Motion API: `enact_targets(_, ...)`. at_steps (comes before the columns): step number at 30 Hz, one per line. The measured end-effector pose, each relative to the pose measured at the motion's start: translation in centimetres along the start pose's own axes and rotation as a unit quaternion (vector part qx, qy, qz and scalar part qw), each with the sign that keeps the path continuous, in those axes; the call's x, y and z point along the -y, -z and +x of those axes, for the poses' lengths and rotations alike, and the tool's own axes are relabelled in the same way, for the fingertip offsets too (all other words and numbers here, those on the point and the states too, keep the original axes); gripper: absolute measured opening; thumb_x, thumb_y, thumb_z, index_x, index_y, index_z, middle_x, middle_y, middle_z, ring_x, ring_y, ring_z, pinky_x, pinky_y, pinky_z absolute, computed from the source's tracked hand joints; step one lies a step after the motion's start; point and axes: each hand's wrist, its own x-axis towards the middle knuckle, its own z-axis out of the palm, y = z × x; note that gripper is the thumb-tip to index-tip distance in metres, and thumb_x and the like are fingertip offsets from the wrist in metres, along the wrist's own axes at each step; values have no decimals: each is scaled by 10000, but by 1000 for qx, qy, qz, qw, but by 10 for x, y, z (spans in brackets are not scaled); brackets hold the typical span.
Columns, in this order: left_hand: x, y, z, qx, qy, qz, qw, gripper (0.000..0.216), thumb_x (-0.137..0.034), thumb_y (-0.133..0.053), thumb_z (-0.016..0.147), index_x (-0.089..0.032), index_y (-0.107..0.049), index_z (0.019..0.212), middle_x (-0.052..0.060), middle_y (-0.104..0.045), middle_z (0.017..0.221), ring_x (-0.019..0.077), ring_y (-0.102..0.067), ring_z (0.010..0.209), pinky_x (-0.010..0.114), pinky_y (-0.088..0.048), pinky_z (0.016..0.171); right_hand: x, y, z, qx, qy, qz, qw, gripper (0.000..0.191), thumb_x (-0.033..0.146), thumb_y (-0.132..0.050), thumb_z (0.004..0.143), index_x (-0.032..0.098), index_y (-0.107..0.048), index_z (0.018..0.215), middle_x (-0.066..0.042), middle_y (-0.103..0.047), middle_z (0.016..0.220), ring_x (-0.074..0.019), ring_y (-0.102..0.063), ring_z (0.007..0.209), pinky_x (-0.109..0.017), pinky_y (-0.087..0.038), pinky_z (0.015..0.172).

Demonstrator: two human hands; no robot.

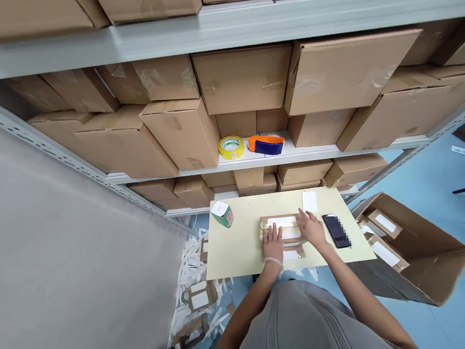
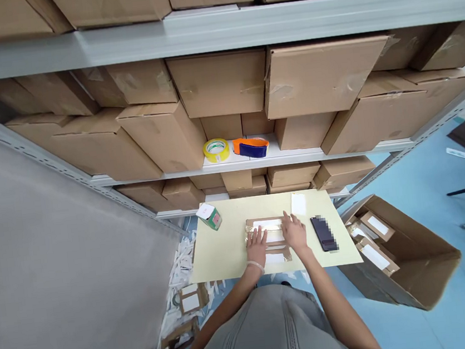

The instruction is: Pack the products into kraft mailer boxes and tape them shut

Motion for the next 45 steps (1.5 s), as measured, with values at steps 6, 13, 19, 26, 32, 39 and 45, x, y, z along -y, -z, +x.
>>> enact_targets(6,2,-5,-1,-11,-24,8,1000,609,-140,-424,922,-258,-325,1511,68,-215,1599,254,-231,1474,517,-211,1211,71,120,93,-213,210,65,952,469,321,-350,969,153,-470,1390,-144,-521,1382,-286,-470,1252,-420,-356,1046)
enact_targets(13,9,-1,-2,-2,-36,9,999,601,-176,-416,934,-327,-312,1507,37,-271,1584,245,-271,1461,556,-226,1198,136,160,193,-210,173,11,962,405,301,-403,952,56,-525,1251,-222,-606,1199,-309,-524,1113,-440,-358,978)
enact_targets(19,16,9,-3,5,-37,-8,999,595,-252,-467,931,-333,-324,1503,38,-292,1577,250,-283,1456,548,-248,1190,138,153,204,-223,157,73,959,411,452,-419,949,96,-590,1063,-200,-657,1047,-295,-558,1011,-453,-350,949)
enact_targets(26,10,13,2,23,-26,-29,999,575,-201,-459,916,-294,-392,1479,43,-304,1573,231,-275,1461,489,-215,1208,83,150,148,-83,136,496,854,580,717,-444,821,174,-635,894,-46,-667,806,-194,-589,753,-296,-463,700)
enact_targets(32,8,19,3,39,-15,-53,998,604,-130,-450,883,-320,-425,1456,18,-303,1577,232,-272,1463,494,-179,1211,9,74,82,-3,-47,546,837,558,753,-551,713,226,-462,554,16,-488,510,-138,-452,515,-257,-382,506)
enact_targets(39,2,24,1,37,-11,-62,997,602,-124,-460,884,-249,-406,1471,59,-293,1583,264,-250,1469,503,-160,1211,-33,4,41,-47,-47,398,915,629,787,-437,750,262,-201,498,62,-202,451,-86,-217,480,-261,-201,459)
enact_targets(45,6,31,5,0,20,-239,971,468,-184,-500,902,-200,-537,1368,80,-430,1513,271,-345,1428,470,-212,1208,-37,-8,39,-78,-29,351,933,613,748,-344,816,253,-202,483,50,-204,452,-89,-226,474,-261,-213,465)
